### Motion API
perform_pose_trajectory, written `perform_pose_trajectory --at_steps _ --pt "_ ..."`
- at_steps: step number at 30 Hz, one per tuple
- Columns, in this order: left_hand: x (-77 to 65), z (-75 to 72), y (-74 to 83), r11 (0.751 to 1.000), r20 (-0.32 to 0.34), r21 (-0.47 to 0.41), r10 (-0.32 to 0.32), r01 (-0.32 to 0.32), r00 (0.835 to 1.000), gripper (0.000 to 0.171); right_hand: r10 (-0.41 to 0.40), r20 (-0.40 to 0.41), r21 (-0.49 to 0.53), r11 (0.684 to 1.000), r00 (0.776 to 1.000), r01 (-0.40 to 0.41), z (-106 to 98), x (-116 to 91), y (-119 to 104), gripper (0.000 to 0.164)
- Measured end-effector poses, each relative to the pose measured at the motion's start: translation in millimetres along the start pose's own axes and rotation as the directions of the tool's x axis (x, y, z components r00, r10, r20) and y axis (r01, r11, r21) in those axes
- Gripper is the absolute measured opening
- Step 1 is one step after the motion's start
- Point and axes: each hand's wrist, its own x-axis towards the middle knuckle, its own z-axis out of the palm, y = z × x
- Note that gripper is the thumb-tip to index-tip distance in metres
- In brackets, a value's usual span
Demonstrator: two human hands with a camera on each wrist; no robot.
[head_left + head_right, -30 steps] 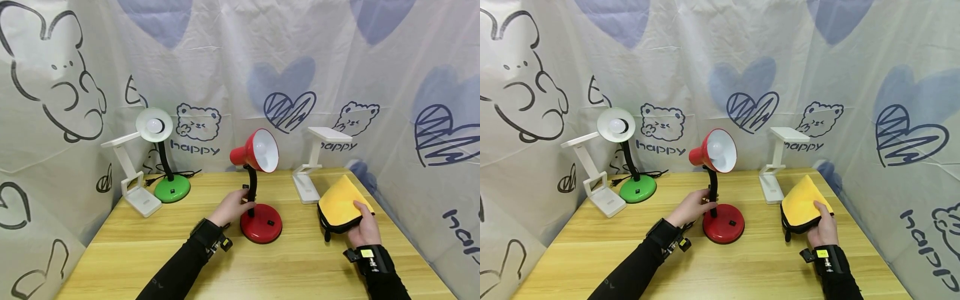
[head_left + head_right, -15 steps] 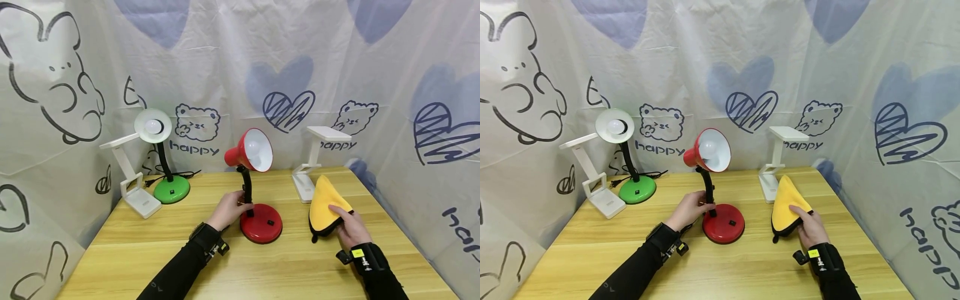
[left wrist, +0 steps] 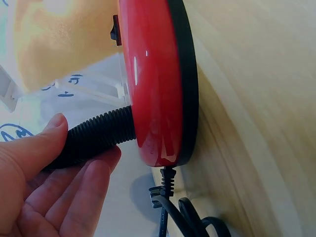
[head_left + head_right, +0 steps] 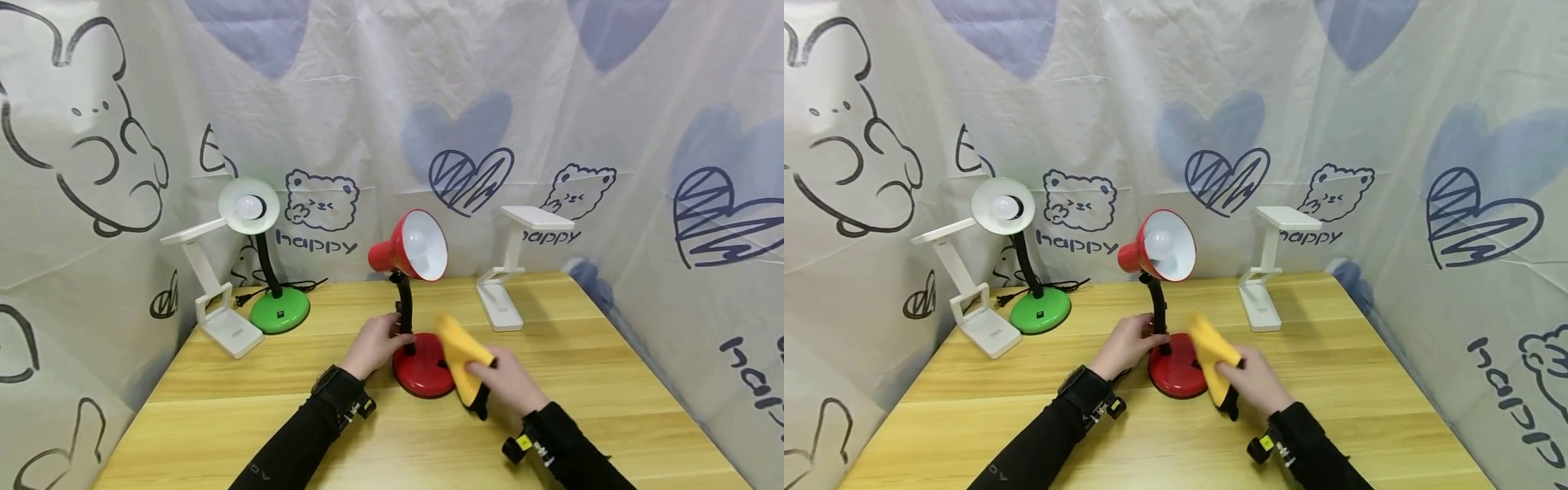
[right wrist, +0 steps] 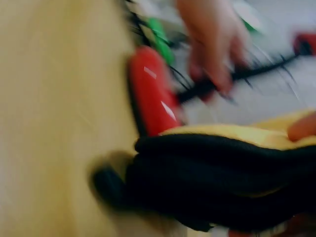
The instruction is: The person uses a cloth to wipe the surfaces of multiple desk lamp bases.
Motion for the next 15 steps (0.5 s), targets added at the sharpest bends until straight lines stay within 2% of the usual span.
perform_pose_trajectory --at_steps 2,4,6,9,11,13,15 --pt "0.0 -0.4 -0.2 1.000 -0.005 0.015 0.003 -0.003 1.000 0.021 -0.086 0.133 -0.163 0.981 0.987 0.107 15.6 1.3 -7.0 0.040" --pt "0.1 -0.7 -0.3 0.999 -0.011 0.036 0.008 -0.008 1.000 0.024 -0.137 0.223 -0.313 0.927 0.965 0.204 29.7 2.4 -12.9 0.051" --pt "0.0 -1.1 -0.3 0.999 -0.013 0.044 0.006 -0.006 1.000 0.024 -0.145 0.269 -0.440 0.861 0.952 0.255 42.2 1.9 -18.1 0.058" --pt "-0.4 -1.5 0.0 0.999 -0.013 0.046 -0.004 0.005 1.000 0.024 -0.138 0.279 -0.605 0.743 0.950 0.286 58.5 -0.5 -24.3 0.066" --pt "-0.6 -1.8 0.2 0.999 -0.016 0.043 -0.010 0.011 1.000 0.022 -0.137 0.280 -0.676 0.675 0.950 0.296 66.3 -0.5 -27.2 0.070" --pt "-1.0 -2.2 0.9 0.999 -0.021 0.044 -0.017 0.018 1.000 0.021 -0.142 0.267 -0.709 0.641 0.953 0.294 70.1 2.6 -28.3 0.071" --pt "-1.0 -2.3 1.1 0.999 -0.030 0.043 -0.022 0.024 0.999 0.021 -0.153 0.244 -0.712 0.642 0.958 0.284 69.3 8.5 -28.0 0.068"
